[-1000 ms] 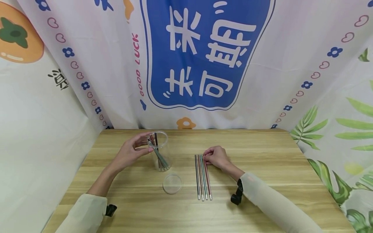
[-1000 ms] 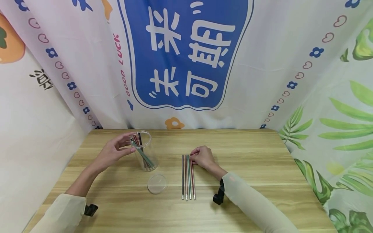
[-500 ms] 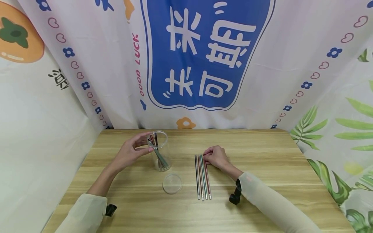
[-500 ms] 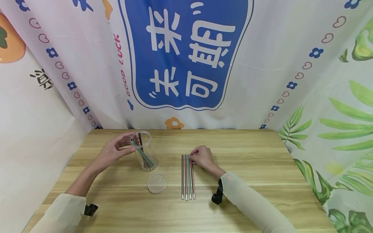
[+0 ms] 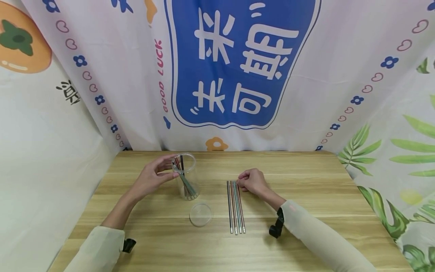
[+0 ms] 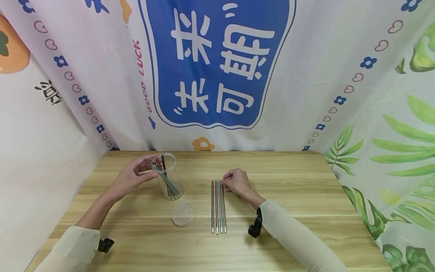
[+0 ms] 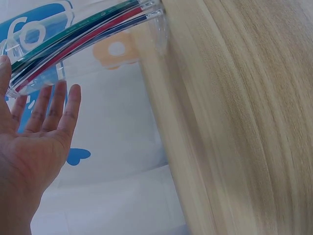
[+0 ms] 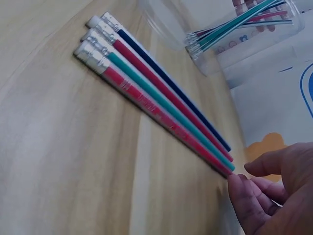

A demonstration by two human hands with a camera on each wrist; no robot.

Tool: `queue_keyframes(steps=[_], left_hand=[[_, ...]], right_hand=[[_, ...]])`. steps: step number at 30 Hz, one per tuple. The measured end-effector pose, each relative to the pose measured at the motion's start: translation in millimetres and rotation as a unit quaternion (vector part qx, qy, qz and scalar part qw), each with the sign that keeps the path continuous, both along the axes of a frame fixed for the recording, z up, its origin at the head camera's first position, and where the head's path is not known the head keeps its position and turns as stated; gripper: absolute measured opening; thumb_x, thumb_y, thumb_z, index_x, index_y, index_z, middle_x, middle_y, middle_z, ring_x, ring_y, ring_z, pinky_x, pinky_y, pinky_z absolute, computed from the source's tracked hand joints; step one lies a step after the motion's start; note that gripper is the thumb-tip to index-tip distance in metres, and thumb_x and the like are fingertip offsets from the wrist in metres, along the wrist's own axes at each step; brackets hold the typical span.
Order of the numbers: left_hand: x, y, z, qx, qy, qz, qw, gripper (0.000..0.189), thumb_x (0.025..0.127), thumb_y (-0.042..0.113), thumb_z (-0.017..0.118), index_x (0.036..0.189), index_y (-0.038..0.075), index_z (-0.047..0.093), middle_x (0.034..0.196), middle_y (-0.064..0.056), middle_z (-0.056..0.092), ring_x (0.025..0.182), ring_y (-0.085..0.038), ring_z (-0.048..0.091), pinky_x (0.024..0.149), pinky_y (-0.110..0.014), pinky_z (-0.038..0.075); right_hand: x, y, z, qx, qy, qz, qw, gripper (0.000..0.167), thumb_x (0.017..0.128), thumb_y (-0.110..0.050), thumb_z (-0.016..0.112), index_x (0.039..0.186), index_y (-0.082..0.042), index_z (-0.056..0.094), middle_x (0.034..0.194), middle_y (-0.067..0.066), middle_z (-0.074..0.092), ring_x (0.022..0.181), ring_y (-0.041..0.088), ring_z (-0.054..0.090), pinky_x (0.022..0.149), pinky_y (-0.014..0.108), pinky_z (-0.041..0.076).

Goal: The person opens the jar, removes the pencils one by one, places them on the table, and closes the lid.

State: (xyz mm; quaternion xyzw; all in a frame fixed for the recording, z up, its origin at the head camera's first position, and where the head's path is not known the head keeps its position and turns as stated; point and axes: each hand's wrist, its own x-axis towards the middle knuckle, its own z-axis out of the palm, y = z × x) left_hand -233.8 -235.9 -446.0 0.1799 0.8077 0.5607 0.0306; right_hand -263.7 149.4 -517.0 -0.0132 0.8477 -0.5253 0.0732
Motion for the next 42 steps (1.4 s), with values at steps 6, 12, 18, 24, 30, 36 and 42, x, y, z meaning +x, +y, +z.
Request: queue_keyframes(steps=[6, 12, 18, 24, 30, 36, 42], left_hand=[[0.9, -0.5, 0.0, 0.002, 0.003, 0.001, 1.0000, 0.064, 0.096, 0.015, 0.081, 0.154, 0.013, 0.054, 0.141, -0.024, 0.062, 0.131, -0.042, 0.061, 0.094, -0.026, 0.060], [1.3, -0.3, 0.5, 0.003, 0.003, 0.001, 1.0000, 0.064, 0.096, 0.014, 0.081, 0.154, 0.012, 0.053, 0.141, -0.024, 0.062, 0.131, -0.043, 0.062, 0.094, -0.026, 0.060], [1.8, -0.7, 0.4, 0.004, 0.002, 0.001, 1.0000, 0.064, 0.096, 0.014, 0.081, 0.154, 0.012, 0.053, 0.142, -0.024, 0.062, 0.131, -0.042, 0.061, 0.094, -0.025, 0.060], [1.6, -1.3, -0.1, 0.000, -0.002, 0.002, 1.0000, 0.064, 0.096, 0.016, 0.081, 0.155, 0.012, 0.053, 0.142, -0.024, 0.062, 0.132, -0.042, 0.061, 0.095, -0.026, 0.060], [1.1, -1.6, 0.1, -0.003, -0.002, 0.004, 1.0000, 0.064, 0.096, 0.017, 0.081, 0.154, 0.014, 0.053, 0.142, -0.023, 0.062, 0.132, -0.041, 0.061, 0.096, -0.027, 0.060], [0.9, -1.3, 0.4, 0.002, 0.000, 0.003, 1.0000, 0.065, 0.096, 0.015, 0.081, 0.154, 0.012, 0.053, 0.141, -0.022, 0.063, 0.131, -0.042, 0.061, 0.095, -0.026, 0.060], [1.3, -0.9, 1.0, 0.006, 0.001, 0.001, 1.0000, 0.065, 0.095, 0.014, 0.082, 0.154, 0.012, 0.053, 0.140, -0.020, 0.064, 0.131, -0.041, 0.062, 0.095, -0.026, 0.060]], right_hand=[[1.3, -3, 15.1, 0.035, 0.033, 0.025, 0.9985, 0.016, 0.091, 0.001, 0.075, 0.107, 0.003, 0.077, 0.086, 0.008, 0.075, 0.071, 0.021, 0.073, 0.066, 0.031, 0.062], [1.9, -9, 31.1, 0.037, 0.051, 0.069, 0.9956, 0.020, 0.093, -0.004, 0.077, 0.112, 0.004, 0.076, 0.091, 0.006, 0.075, 0.078, 0.020, 0.073, 0.069, 0.031, 0.063], [1.2, -15, 46.2, 0.029, 0.091, 0.121, 0.9880, 0.016, 0.094, -0.007, 0.078, 0.109, -0.001, 0.078, 0.093, 0.004, 0.076, 0.082, 0.014, 0.070, 0.071, 0.029, 0.063], [2.0, -21, 61.9, 0.018, 0.118, 0.169, 0.9784, 0.016, 0.095, -0.011, 0.079, 0.111, -0.007, 0.079, 0.096, 0.003, 0.077, 0.088, 0.016, 0.071, 0.073, 0.028, 0.063], [2.7, -30, 78.4, 0.016, 0.149, 0.217, 0.9646, 0.017, 0.097, -0.011, 0.078, 0.114, -0.006, 0.079, 0.102, 0.003, 0.078, 0.095, 0.016, 0.071, 0.083, 0.026, 0.063], [0.6, -40, 94.0, 0.012, 0.184, 0.247, 0.9512, 0.017, 0.097, -0.009, 0.078, 0.114, -0.005, 0.079, 0.105, 0.004, 0.079, 0.097, 0.016, 0.073, 0.086, 0.030, 0.064], [-0.5, -51, 111.4, 0.011, 0.196, 0.268, 0.9432, 0.016, 0.098, -0.008, 0.077, 0.114, -0.006, 0.078, 0.106, 0.007, 0.077, 0.097, 0.015, 0.072, 0.085, 0.029, 0.064]])
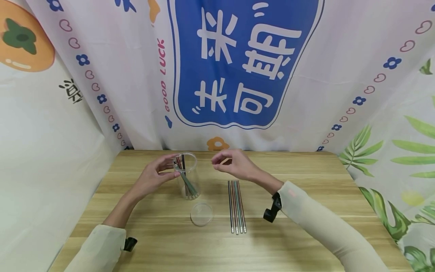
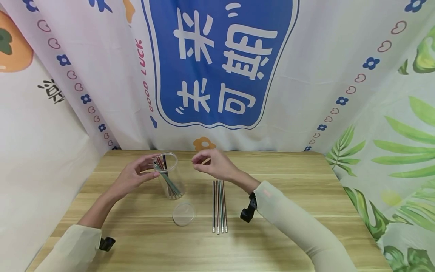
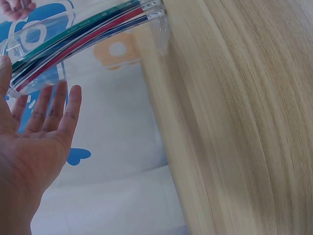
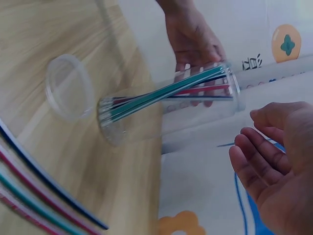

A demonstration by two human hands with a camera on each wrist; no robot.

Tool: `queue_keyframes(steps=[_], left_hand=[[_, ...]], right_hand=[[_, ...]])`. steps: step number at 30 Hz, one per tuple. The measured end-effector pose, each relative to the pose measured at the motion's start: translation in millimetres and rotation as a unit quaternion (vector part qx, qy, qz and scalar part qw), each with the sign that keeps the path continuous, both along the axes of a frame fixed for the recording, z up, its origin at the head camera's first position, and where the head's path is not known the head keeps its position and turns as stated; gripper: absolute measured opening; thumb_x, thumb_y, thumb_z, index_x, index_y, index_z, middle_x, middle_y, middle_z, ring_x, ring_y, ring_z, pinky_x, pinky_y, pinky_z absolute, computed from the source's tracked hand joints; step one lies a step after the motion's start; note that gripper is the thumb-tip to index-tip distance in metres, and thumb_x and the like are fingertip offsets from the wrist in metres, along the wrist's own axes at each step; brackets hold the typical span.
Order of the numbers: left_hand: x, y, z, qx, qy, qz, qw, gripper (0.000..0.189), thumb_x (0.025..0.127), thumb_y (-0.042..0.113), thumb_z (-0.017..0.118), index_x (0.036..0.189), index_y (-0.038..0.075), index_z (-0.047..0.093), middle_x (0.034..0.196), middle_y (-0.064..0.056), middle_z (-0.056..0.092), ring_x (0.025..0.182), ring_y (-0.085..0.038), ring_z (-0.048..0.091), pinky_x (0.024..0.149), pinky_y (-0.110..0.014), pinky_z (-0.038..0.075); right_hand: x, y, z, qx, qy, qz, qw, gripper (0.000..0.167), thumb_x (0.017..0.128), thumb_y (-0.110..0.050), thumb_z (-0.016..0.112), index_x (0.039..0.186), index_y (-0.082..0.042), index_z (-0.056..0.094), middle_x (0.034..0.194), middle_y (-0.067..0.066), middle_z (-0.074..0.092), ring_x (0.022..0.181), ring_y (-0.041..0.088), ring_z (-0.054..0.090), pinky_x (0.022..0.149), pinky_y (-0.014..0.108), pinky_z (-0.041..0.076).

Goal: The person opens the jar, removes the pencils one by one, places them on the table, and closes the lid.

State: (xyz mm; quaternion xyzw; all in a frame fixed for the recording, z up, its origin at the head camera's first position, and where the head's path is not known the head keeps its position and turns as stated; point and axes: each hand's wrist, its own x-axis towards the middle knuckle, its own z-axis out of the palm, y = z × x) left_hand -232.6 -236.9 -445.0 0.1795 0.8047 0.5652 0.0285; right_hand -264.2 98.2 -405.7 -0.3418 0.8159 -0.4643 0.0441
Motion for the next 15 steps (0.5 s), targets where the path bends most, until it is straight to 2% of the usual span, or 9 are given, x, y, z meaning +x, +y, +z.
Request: queue_keyframes(steps=[4, 9, 15], left_hand=[[-0.6, 1.0, 0.9, 0.002, 0.001, -0.002, 1.0000, 0.065, 0.095, 0.013, 0.081, 0.154, 0.011, 0.053, 0.139, -0.021, 0.064, 0.130, -0.042, 0.062, 0.095, -0.027, 0.060], [-1.4, 1.9, 2.0, 0.000, 0.003, -0.001, 1.0000, 0.064, 0.095, 0.013, 0.081, 0.153, 0.010, 0.054, 0.138, -0.021, 0.065, 0.130, -0.042, 0.062, 0.095, -0.027, 0.060], [-0.8, 2.1, 1.0, -0.004, 0.001, 0.001, 1.0000, 0.064, 0.096, 0.014, 0.081, 0.154, 0.011, 0.053, 0.139, -0.021, 0.065, 0.130, -0.042, 0.062, 0.095, -0.027, 0.060]], right_hand=[[-0.1, -8, 13.1, -0.002, 0.025, 0.021, 0.9994, 0.017, 0.096, -0.005, 0.077, 0.113, -0.004, 0.078, 0.107, 0.011, 0.077, 0.097, 0.016, 0.072, 0.086, 0.027, 0.063], [-1.5, -20, 26.0, 0.009, 0.075, 0.045, 0.9961, 0.017, 0.096, -0.005, 0.078, 0.113, -0.003, 0.078, 0.109, 0.006, 0.078, 0.099, 0.014, 0.072, 0.090, 0.027, 0.062], [-7.2, -36, 34.3, 0.004, 0.097, 0.105, 0.9898, 0.018, 0.097, -0.003, 0.076, 0.114, -0.001, 0.077, 0.110, 0.010, 0.078, 0.099, 0.013, 0.073, 0.092, 0.029, 0.062]])
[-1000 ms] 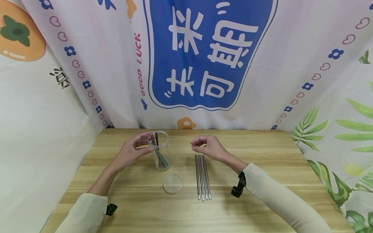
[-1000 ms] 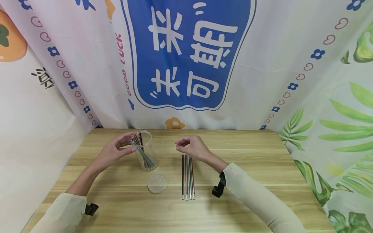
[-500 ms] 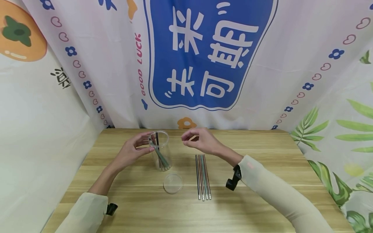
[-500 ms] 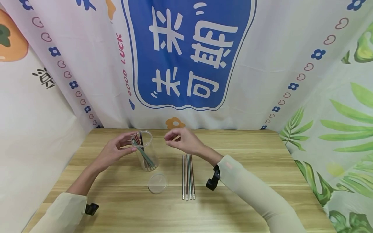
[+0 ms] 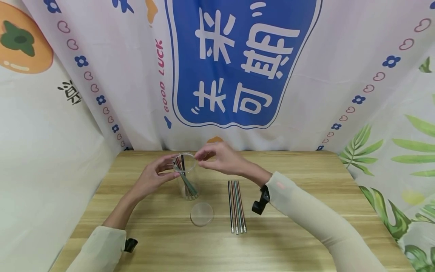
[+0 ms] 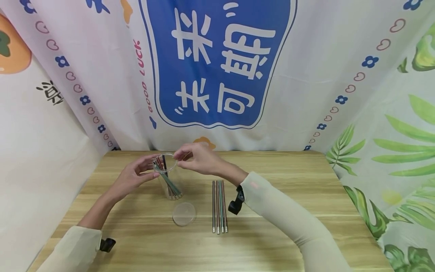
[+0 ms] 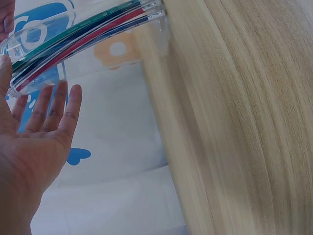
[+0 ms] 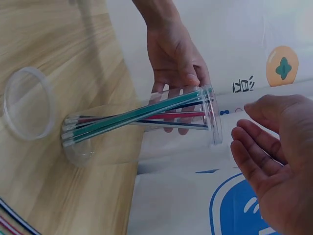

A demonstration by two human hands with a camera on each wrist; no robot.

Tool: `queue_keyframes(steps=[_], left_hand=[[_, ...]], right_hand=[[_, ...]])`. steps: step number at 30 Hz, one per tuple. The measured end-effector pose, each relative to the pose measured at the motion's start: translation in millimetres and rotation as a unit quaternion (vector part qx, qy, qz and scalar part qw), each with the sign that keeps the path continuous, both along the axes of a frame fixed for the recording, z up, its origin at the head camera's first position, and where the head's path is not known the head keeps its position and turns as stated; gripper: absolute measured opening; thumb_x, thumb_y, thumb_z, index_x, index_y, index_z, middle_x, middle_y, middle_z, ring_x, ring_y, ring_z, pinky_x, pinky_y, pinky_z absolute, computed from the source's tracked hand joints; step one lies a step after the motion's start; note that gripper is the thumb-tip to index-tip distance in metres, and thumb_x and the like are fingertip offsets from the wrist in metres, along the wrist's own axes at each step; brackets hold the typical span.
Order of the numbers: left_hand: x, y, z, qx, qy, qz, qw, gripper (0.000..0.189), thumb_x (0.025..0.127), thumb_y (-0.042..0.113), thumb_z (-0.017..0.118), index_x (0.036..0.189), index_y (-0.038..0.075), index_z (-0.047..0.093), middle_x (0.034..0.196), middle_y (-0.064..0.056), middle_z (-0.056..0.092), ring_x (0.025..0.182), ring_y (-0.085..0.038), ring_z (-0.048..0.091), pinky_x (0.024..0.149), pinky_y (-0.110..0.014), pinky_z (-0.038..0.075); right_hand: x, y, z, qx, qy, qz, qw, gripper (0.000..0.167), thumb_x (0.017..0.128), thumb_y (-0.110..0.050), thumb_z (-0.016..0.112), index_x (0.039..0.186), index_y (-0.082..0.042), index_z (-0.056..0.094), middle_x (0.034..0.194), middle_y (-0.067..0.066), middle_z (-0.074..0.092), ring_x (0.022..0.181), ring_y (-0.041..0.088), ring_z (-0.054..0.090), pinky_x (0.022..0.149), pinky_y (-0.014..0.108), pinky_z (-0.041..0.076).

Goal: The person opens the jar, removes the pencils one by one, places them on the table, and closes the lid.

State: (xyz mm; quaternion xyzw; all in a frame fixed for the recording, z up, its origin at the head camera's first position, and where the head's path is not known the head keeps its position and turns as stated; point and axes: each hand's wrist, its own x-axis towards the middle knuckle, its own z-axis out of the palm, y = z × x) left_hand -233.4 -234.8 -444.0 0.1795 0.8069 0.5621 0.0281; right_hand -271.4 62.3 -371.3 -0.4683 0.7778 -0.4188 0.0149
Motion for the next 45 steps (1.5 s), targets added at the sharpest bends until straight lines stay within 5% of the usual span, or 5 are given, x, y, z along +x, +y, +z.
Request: queue_keyframes(steps=[45], left_hand=[[-0.7, -0.7, -2.9, -0.004, -0.008, -0.002, 1.0000, 0.065, 0.098, 0.020, 0.080, 0.156, 0.012, 0.051, 0.146, -0.018, 0.061, 0.133, -0.041, 0.060, 0.094, -0.028, 0.061]], right_hand=[[-23.5, -64, 11.2, 0.141, -0.013, 0.084, 0.9864, 0.009, 0.097, -0.001, 0.075, 0.105, -0.002, 0.079, 0.100, 0.007, 0.079, 0.088, 0.008, 0.073, 0.081, 0.018, 0.059]])
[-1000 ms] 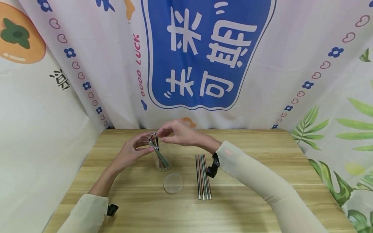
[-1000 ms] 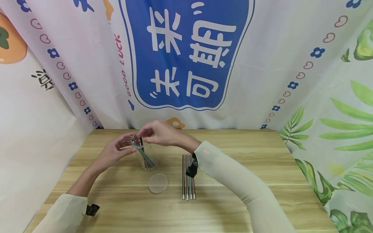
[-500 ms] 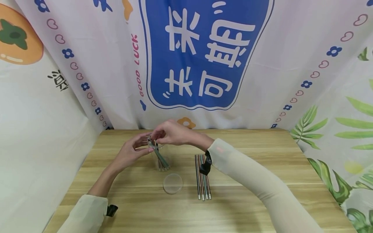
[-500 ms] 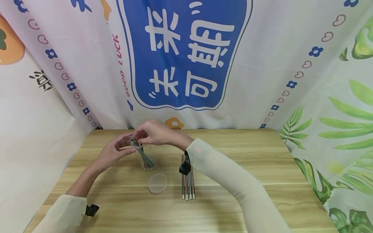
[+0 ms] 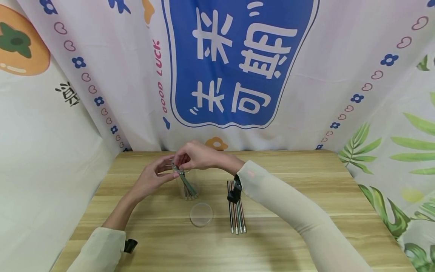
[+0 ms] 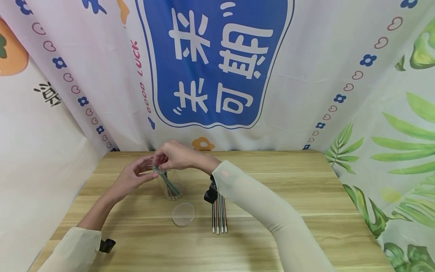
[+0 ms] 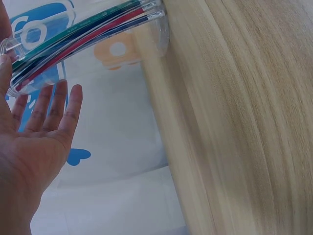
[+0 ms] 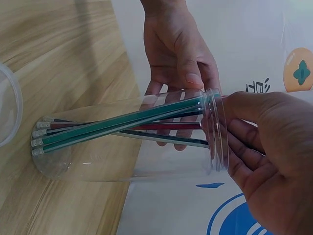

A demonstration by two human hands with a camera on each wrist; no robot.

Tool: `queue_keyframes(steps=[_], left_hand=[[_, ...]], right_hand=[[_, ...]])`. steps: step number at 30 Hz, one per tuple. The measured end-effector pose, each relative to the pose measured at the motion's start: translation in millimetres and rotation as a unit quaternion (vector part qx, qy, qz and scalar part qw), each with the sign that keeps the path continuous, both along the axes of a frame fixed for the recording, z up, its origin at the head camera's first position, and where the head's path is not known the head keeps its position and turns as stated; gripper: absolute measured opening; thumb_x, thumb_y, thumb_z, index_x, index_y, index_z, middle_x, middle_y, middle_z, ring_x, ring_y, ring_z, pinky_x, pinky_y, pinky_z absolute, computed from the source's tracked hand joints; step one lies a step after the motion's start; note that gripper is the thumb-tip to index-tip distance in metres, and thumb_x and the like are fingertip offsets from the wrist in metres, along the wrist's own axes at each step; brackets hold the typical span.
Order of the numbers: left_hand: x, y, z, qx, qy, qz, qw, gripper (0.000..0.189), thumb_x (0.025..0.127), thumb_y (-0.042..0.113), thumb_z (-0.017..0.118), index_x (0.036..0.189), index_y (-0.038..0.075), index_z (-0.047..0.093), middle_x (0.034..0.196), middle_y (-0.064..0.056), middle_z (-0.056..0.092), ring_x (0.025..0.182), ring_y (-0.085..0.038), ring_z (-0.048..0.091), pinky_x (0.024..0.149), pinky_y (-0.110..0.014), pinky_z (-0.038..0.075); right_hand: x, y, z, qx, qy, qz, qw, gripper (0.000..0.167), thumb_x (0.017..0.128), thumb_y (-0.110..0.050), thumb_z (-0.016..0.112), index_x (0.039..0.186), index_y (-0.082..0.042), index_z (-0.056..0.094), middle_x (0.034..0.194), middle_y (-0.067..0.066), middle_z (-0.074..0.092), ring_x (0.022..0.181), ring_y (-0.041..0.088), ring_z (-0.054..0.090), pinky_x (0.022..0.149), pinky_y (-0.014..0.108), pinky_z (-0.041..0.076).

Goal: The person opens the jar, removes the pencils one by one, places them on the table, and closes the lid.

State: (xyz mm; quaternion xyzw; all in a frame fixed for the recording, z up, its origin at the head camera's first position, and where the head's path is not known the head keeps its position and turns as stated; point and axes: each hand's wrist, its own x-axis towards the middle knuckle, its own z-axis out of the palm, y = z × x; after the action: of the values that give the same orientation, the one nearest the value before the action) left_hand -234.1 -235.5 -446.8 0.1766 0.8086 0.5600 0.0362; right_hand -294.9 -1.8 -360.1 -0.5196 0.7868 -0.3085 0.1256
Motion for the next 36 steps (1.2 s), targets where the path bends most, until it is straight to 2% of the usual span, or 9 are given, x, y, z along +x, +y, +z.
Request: queue_keyframes(steps=[9, 17, 36], left_hand=[[-1.1, -0.2, 0.8, 0.001, 0.006, -0.004, 1.0000, 0.065, 0.098, 0.017, 0.079, 0.156, 0.010, 0.050, 0.146, -0.019, 0.061, 0.133, -0.042, 0.060, 0.094, -0.027, 0.061], [-1.6, 0.6, 2.8, -0.004, 0.005, -0.004, 1.0000, 0.065, 0.098, 0.018, 0.079, 0.156, 0.009, 0.050, 0.147, -0.020, 0.060, 0.133, -0.042, 0.060, 0.094, -0.028, 0.061], [-1.6, 0.6, 0.0, -0.004, 0.010, -0.003, 0.9999, 0.064, 0.098, 0.018, 0.080, 0.154, 0.009, 0.052, 0.147, -0.018, 0.060, 0.133, -0.042, 0.060, 0.094, -0.028, 0.061]], right_hand=[[-1.8, -2.7, 0.5, 0.009, 0.002, -0.007, 0.9999, 0.007, 0.096, -0.004, 0.078, 0.102, -0.005, 0.079, 0.096, 0.004, 0.078, 0.086, 0.007, 0.071, 0.079, 0.018, 0.059], [-3.1, -4.3, 1.8, 0.015, -0.019, -0.007, 0.9997, 0.006, 0.095, -0.003, 0.079, 0.101, -0.004, 0.079, 0.095, 0.005, 0.078, 0.086, 0.008, 0.072, 0.081, 0.019, 0.059], [-8.8, -4.0, 1.1, 0.024, -0.039, 0.021, 0.9987, 0.006, 0.096, -0.002, 0.078, 0.101, -0.003, 0.080, 0.095, 0.008, 0.078, 0.083, 0.009, 0.070, 0.079, 0.020, 0.059]])
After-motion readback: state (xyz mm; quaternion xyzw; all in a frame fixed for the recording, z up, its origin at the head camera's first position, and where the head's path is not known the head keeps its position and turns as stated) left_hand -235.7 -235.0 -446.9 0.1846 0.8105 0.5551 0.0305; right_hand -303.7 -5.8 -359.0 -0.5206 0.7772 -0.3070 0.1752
